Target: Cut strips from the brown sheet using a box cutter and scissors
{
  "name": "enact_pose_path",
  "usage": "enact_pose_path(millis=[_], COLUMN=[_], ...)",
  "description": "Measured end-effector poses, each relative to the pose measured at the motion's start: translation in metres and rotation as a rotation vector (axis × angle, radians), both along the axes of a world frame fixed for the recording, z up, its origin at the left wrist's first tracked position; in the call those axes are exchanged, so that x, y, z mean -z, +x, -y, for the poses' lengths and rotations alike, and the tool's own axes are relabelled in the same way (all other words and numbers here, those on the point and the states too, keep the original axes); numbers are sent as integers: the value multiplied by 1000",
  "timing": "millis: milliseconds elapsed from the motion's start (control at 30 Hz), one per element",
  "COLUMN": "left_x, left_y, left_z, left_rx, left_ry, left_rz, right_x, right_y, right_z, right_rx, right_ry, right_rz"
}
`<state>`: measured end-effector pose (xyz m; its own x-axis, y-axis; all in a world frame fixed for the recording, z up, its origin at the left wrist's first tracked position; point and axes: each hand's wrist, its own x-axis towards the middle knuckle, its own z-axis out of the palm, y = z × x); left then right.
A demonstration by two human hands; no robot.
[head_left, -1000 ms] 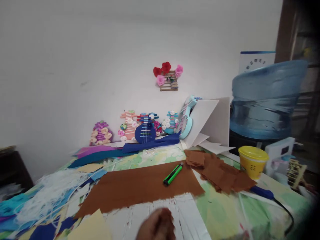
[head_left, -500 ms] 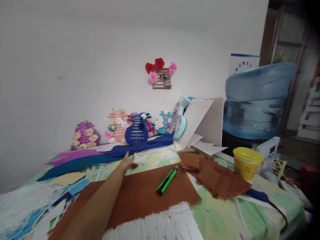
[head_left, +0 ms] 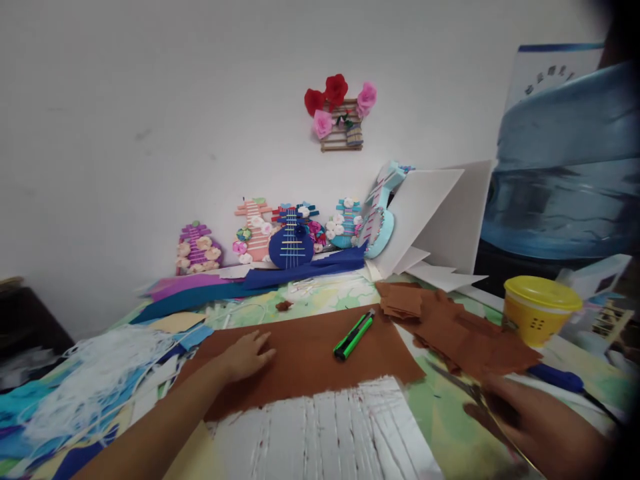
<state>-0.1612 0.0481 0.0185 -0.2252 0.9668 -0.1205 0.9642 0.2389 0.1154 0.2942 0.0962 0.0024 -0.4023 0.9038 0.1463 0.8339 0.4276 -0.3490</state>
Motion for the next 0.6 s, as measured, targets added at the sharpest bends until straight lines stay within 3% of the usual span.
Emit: enact_pose_path(millis=[100,167,300,467,533,600], left_x=[14,22,22,-5,-10,-5], left_y=[10,16,21,22,26,31], left_z=[18,25,34,58,82,113], left_rx=[-24,-30,0,52,34,25], left_ry=[-25,-8,18,53,80,82], left_rz=[-52,-81,-103,-112,-119,-127], right_x=[-32,-44,-41,-24,-21,-18], right_y=[-52,-91,-149,-164,-162,-162], right_z=[-19,-29,-42,-52,-57,-63], right_rx=[-111,-256,-411,-547,-558,-539], right_ry=[23,40,61,83,119,165], right_rz=[10,36,79,141,151,169])
